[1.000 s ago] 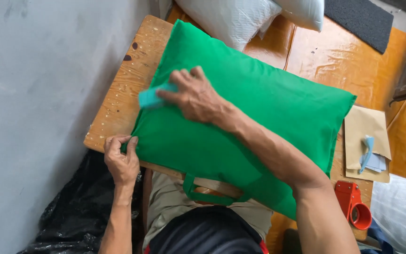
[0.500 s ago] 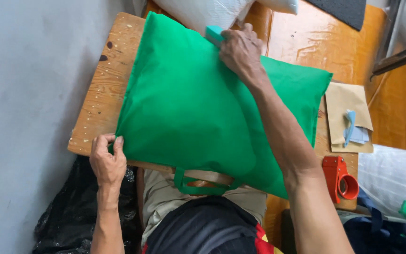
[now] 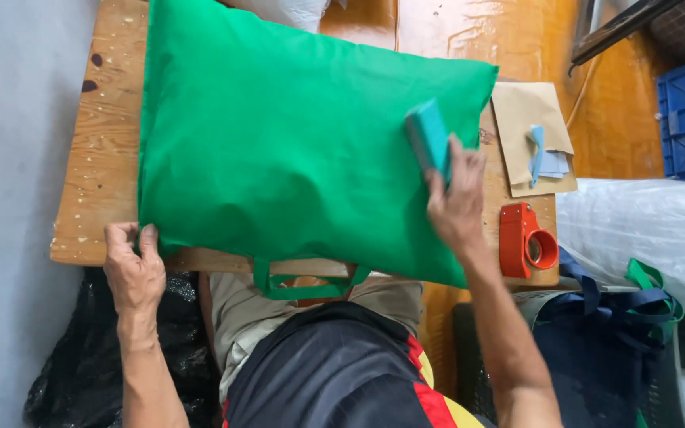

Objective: A person uses a small blue cleaning block to scrub and clean the surface of a green fabric bag on a wooden workbench.

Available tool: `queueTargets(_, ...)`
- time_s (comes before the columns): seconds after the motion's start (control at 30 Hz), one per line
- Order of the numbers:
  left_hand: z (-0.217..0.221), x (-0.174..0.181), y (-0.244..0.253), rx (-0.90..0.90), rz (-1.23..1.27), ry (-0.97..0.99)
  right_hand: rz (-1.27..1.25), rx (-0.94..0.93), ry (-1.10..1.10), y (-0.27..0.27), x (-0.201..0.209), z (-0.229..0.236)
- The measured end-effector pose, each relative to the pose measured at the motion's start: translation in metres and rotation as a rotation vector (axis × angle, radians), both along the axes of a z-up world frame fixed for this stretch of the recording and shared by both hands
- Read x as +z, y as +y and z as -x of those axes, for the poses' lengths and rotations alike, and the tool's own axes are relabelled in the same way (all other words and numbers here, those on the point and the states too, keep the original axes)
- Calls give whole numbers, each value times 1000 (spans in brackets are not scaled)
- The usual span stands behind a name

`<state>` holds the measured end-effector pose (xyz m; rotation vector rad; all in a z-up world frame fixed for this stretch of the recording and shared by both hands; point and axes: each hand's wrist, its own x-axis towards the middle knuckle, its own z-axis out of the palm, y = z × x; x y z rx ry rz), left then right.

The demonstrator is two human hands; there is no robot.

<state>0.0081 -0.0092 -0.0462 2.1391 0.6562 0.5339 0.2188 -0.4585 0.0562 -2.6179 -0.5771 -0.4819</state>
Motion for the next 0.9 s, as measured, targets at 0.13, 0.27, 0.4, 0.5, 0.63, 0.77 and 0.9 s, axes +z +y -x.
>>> queueTargets(0.13,10,-12,2,4,-40,29,-344,-89,-62,46,-24,106)
queueTargets(0.27,34,-17,-9,35,-23,146,-507,-107,-102,59,-65,109)
queueTargets(0.4,55,4,-43,-22,133,244,-443,-23,-190,45,-66,42)
queueTargets(0.5,56,13,-79,-180,356,295,-439,85,-214,34,-61,-14)
queueTargets(0.63,42,8,-134,-395,515,273,-349,126,-163,17,-54,-74)
queueTargets(0.77,13,45,-171,-331,397,532,-239,59,-14,3,-75,-92)
queueTargets(0.9,6,17,-167,-382,398,456,-275,94,239,14,-52,5)
